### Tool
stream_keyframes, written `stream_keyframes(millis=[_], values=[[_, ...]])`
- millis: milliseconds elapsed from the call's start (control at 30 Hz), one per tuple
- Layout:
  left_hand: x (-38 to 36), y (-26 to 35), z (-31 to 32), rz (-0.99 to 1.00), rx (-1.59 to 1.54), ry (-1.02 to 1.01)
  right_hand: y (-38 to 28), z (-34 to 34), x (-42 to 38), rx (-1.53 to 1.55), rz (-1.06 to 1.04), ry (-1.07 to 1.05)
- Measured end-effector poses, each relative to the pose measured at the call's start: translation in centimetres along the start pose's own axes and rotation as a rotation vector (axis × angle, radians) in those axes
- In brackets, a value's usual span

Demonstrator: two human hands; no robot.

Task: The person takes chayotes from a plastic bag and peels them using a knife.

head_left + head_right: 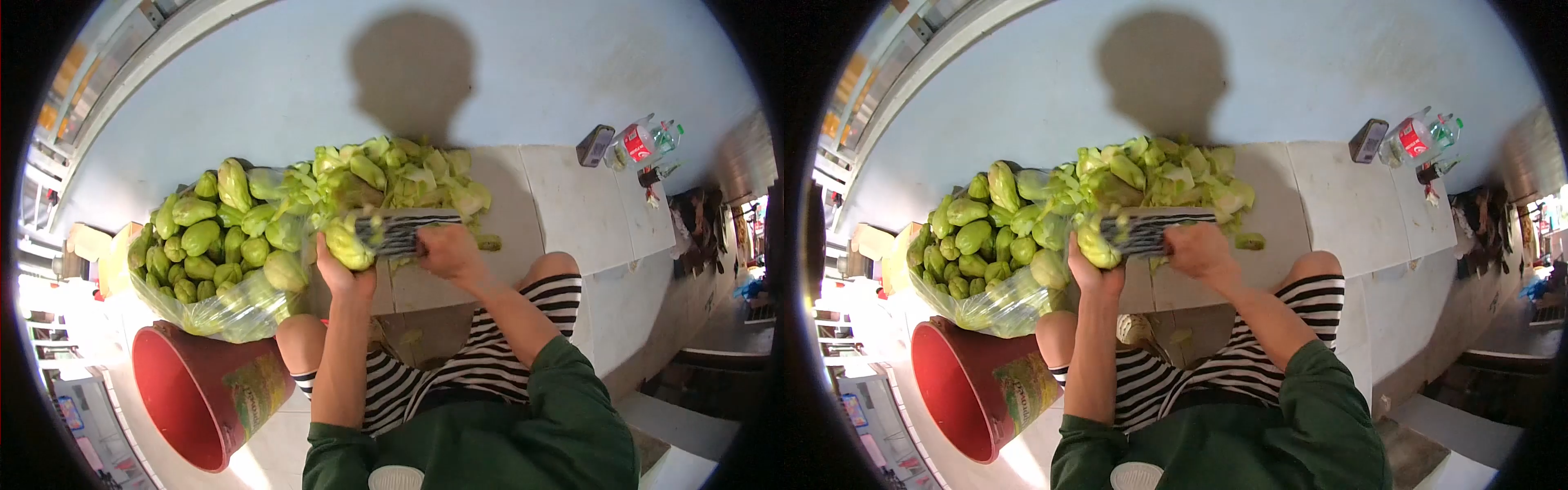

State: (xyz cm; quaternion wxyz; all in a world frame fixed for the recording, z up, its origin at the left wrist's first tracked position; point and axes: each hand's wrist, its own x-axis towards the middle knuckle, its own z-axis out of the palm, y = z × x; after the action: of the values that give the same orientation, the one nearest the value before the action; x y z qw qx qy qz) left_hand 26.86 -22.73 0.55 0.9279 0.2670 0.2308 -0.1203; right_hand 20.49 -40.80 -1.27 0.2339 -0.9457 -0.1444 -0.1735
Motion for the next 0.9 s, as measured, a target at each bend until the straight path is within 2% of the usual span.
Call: stream_keyframes(millis=[33,133,200,267,300,333,400,433,633,733,900], values=[[-0.6,0.6,0.3,-0.021,0.048,-0.004,1.0,-0.7,1.0,-0.025,0.134,-0.035],[-1.3,1.0,0.9,-0.026,0.094,-0.023,0.0,-2.3,1.0,-0.017,0.13,-0.059],[-0.9,0.6,0.4,-0.023,0.003,-0.026,-0.8,-2.5,0.4,0.021,0.079,-0.07],[-0.1,0.6,-1.2,-0.029,0.029,-0.15,-2.3,-2.3,0.4,0.069,0.028,-0.069],[-0.3,0.7,-1.7,-0.071,-0.061,-0.292,-3.1,-2.3,0.6,0.123,-0.053,-0.052],[-0.1,0.7,-1.9,-0.069,-0.061,-0.292,-3.9,-2.4,0.7,0.176,-0.132,-0.036],[0.4,0.5,-1.9,-0.117,-0.028,-0.161,-5.1,-2.3,0.9,0.163,-0.174,-0.028],[1.2,0.0,-2.1,-0.06,-0.004,-0.073,-5.5,-2.2,0.9,0.151,-0.216,-0.02],[0.8,-0.3,-2.3,-0.045,0.068,-0.115,-5.9,-1.8,0.5,0.053,-0.256,0.041],[0.7,-0.4,-2.2,-0.071,0.057,-0.15,-5.9,-2.0,0.2,0.06,-0.282,0.002],[0.7,-0.7,-1.9,-0.042,0.108,-0.117,-4.9,-1.5,0.4,0.095,-0.206,0.025]])
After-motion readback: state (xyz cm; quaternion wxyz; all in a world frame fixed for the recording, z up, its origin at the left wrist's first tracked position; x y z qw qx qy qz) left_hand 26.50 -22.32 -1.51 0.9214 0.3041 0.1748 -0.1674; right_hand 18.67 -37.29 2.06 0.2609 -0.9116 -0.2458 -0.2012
